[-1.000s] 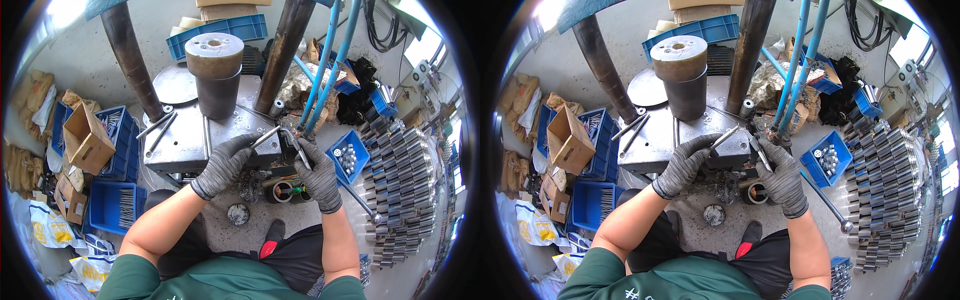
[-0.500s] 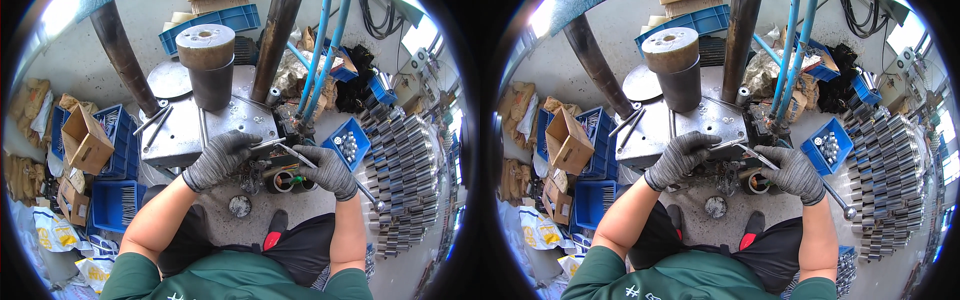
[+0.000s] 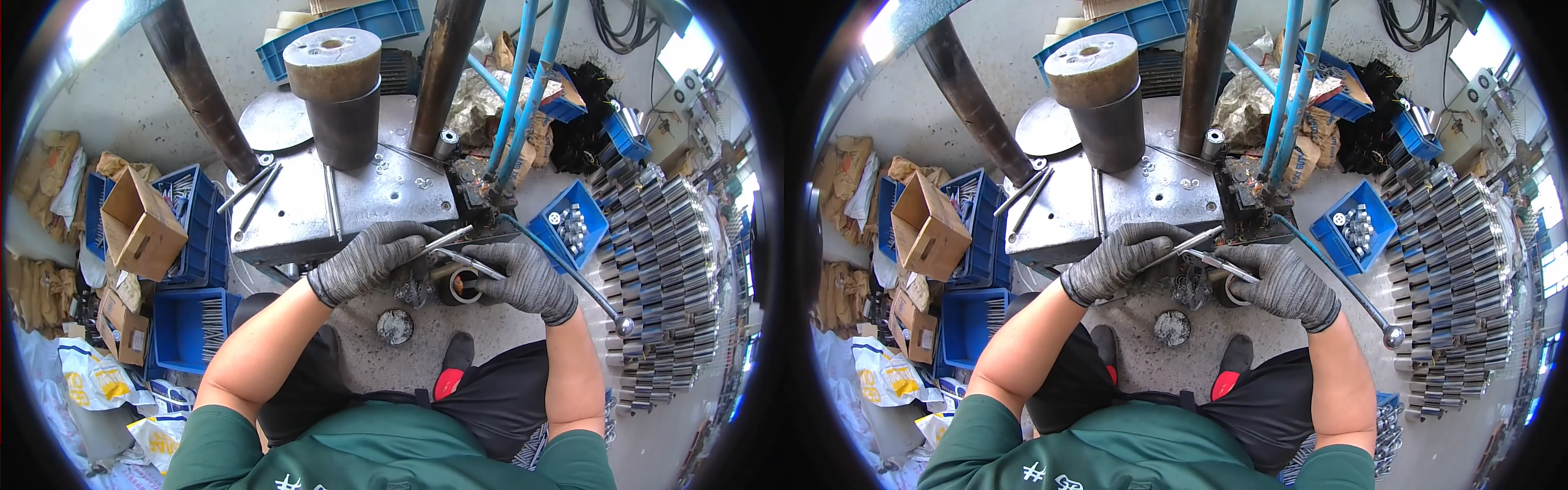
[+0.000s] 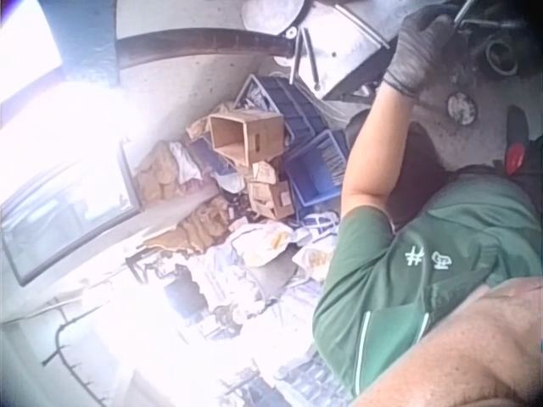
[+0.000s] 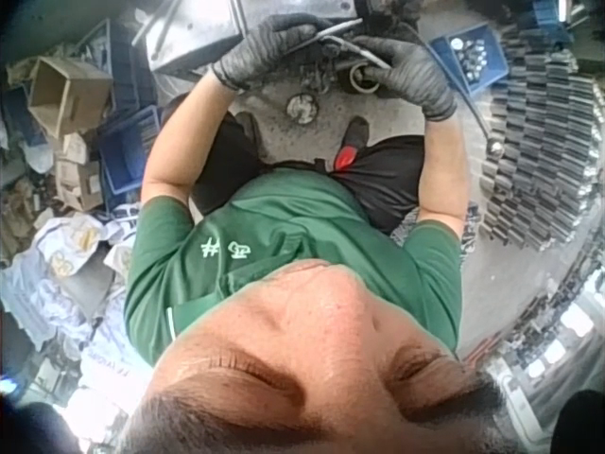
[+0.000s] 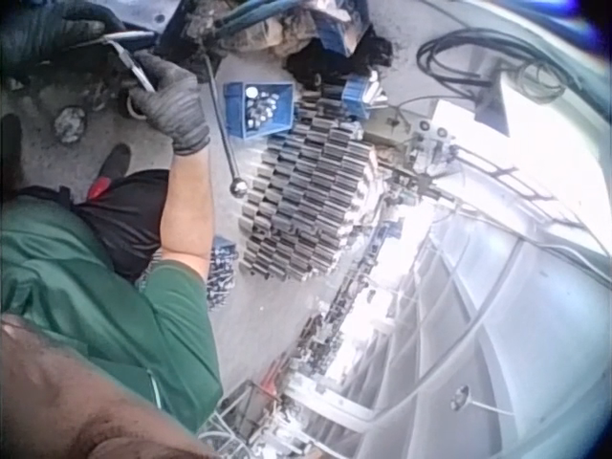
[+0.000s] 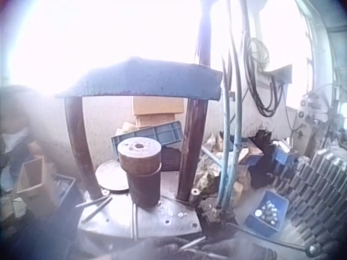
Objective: The person picks up metal pins from a bin, places them into a fixture one at a time, and pulls a lever to process them. After processing a batch, the person removes the pins and places them into a different blue bin.
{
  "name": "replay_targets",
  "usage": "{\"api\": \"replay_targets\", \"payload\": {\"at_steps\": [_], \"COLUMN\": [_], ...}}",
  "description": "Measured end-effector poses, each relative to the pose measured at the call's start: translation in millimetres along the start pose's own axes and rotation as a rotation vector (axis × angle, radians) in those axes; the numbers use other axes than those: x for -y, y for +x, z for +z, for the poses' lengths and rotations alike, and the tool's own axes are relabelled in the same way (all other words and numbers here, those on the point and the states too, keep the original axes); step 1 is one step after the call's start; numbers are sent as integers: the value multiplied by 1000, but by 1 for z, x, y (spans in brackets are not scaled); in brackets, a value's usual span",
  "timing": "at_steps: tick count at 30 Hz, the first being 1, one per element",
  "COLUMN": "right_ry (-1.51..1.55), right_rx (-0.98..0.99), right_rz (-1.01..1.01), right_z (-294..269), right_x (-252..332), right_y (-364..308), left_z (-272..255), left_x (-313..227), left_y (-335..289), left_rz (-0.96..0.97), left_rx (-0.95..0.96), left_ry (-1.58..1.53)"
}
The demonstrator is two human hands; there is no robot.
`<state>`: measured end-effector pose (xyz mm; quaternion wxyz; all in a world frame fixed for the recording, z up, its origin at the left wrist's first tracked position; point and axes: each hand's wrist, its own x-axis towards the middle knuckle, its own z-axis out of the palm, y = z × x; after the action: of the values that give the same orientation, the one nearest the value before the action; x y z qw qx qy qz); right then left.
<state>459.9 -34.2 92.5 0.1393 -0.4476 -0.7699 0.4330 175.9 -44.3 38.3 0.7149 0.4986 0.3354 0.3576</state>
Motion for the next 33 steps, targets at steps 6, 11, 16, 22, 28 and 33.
{"api": "replay_targets", "payload": {"at_steps": [6, 11, 16, 22, 28, 33], "right_ry": [32, -38, -36, -256, 113, 45], "right_rx": [94, 138, 129, -61, 188, 194], "right_rz": [161, 69, -60, -286, -113, 28], "right_z": [-4, -6, 1, 12, 7, -7], "right_x": [15, 13, 0, -20, -36, -47], "right_y": [1, 1, 3, 11, 8, 7], "left_z": [1, 3, 3, -2, -9, -21], "left_x": [5, 3, -3, 5, 21, 10], "left_y": [1, -1, -2, 3, 2, -15], "left_rz": [-76, -142, -202, -247, -52, 149], "left_rx": [-10, 7, 31, 112, -69, -193], "left_ry": [-45, -116, -166, -549, -307, -26]}}
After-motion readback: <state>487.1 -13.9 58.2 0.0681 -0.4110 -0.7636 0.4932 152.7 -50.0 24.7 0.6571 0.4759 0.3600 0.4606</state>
